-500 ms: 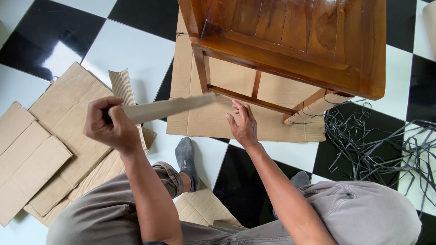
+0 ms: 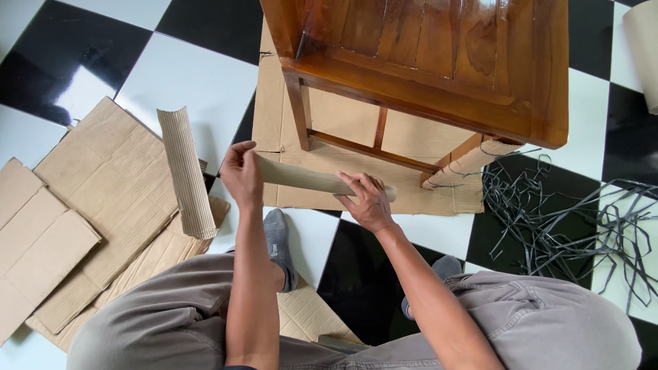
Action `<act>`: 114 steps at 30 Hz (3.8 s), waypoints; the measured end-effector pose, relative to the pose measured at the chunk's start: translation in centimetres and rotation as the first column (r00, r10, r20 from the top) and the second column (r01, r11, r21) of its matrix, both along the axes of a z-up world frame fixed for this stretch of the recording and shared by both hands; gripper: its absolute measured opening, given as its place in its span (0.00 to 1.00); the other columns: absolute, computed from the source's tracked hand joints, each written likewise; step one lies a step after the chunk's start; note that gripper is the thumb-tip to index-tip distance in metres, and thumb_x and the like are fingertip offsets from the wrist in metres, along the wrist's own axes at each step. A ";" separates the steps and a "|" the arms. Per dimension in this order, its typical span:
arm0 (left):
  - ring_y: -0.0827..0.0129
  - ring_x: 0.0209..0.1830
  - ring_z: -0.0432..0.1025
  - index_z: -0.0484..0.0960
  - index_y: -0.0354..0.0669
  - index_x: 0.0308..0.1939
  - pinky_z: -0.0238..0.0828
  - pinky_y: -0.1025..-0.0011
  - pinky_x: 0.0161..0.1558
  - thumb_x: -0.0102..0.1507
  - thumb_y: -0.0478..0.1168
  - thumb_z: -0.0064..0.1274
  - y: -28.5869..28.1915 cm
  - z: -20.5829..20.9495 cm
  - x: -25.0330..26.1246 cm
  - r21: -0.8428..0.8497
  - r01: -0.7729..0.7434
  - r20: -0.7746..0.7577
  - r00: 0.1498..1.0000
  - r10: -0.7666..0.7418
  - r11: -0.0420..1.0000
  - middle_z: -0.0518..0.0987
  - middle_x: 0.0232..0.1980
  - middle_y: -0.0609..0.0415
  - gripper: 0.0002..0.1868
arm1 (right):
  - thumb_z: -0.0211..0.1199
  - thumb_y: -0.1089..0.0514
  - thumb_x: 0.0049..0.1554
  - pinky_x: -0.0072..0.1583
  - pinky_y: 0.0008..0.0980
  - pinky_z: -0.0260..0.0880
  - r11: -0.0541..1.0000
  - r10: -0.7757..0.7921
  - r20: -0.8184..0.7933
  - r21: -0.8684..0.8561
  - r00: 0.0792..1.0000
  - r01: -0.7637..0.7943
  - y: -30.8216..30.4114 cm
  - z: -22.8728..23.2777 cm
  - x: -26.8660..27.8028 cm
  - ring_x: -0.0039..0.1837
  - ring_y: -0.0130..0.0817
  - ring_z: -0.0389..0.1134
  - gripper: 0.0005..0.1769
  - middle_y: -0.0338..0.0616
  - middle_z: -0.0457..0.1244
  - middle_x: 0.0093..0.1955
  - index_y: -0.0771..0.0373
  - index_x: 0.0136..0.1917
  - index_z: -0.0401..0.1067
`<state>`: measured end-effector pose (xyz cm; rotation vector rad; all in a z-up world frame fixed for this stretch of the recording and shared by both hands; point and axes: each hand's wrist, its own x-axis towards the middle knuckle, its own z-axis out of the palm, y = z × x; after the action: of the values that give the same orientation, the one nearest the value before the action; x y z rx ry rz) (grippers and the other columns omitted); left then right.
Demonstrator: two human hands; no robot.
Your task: Wrapping a wooden chair leg with protective cardboard and securing it with plastic ties.
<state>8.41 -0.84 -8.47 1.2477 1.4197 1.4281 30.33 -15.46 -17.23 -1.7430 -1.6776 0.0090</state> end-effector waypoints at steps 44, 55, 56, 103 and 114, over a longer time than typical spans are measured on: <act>0.66 0.55 0.69 0.73 0.60 0.53 0.62 0.60 0.63 0.58 0.44 0.61 4.5 -17.8 16.6 -0.203 0.741 -0.967 -0.048 -0.252 0.639 0.71 0.48 0.62 0.21 | 0.71 0.48 0.52 0.60 0.41 0.65 0.966 -0.242 0.315 -0.013 0.918 0.259 2.0 -6.8 11.7 0.57 0.36 0.65 0.31 0.33 0.59 0.54 0.39 0.68 0.68; 0.62 0.56 0.66 0.70 0.55 0.54 0.65 0.59 0.63 0.54 0.41 0.64 4.8 -16.7 17.3 -0.268 0.749 -0.946 -0.087 -0.312 0.606 0.67 0.48 0.59 0.26 | 0.66 0.44 0.57 0.66 0.44 0.61 0.950 -0.191 0.346 -0.171 0.919 0.262 1.4 -7.7 13.2 0.66 0.39 0.61 0.30 0.35 0.58 0.63 0.38 0.72 0.66; 0.62 0.55 0.66 0.72 0.55 0.52 0.64 0.59 0.63 0.54 0.41 0.64 4.9 -17.0 17.5 -0.243 0.758 -0.953 -0.070 -0.294 0.606 0.67 0.47 0.59 0.25 | 0.66 0.44 0.57 0.65 0.44 0.61 0.950 -0.188 0.343 -0.176 0.920 0.260 1.4 -7.8 13.5 0.66 0.38 0.62 0.31 0.35 0.58 0.63 0.38 0.72 0.66; 0.64 0.54 0.75 0.80 0.60 0.48 0.59 0.57 0.66 0.60 0.78 0.45 2.4 -15.9 17.5 -0.484 0.631 -0.829 -0.109 -0.548 0.606 0.82 0.46 0.61 0.32 | 0.46 0.35 0.65 0.66 0.54 0.60 0.805 -0.069 0.222 -0.563 0.973 0.186 1.3 -5.7 14.1 0.58 0.47 0.70 0.19 0.45 0.66 0.49 0.48 0.56 0.65; 0.62 0.53 0.77 0.82 0.57 0.43 0.62 0.58 0.64 0.58 0.76 0.49 -2.0 -16.3 15.7 -0.387 0.617 -0.866 0.013 -0.500 0.685 0.83 0.44 0.59 0.31 | 0.39 0.33 0.67 0.75 0.59 0.47 0.696 -0.042 0.195 -0.697 0.980 0.169 -1.1 -6.7 13.2 0.74 0.47 0.60 0.28 0.43 0.62 0.70 0.46 0.71 0.63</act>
<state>24.14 -2.84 -24.82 2.6256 1.1365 -0.0228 43.56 -16.59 -23.98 -2.4705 -1.8222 0.5530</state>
